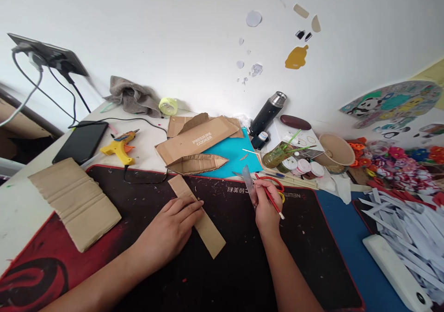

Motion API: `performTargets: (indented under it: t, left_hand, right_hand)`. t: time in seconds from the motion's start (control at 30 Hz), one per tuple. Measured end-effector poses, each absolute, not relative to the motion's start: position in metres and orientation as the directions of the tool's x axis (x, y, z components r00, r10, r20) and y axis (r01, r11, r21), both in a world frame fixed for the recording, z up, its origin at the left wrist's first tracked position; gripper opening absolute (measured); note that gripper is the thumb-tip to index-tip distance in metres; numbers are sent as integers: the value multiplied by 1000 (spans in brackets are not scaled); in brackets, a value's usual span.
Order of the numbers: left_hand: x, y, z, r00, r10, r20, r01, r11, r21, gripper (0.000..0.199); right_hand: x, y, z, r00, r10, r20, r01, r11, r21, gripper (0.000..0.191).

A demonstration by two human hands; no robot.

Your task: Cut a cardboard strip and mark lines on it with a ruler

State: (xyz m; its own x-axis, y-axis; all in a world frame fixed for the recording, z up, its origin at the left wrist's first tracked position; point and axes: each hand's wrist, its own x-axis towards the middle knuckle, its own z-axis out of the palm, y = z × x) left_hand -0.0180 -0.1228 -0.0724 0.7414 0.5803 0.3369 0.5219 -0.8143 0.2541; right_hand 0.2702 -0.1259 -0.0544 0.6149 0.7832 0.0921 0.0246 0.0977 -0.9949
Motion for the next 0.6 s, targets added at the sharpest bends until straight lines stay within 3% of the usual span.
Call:
performTargets:
  t: [0.6]
  left_hand:
    - [-18,-123,-74,737,590,329,523,-807,276,45]
  right_hand:
    - [271,-126,-56,614,785,83,25,86,-996,20]
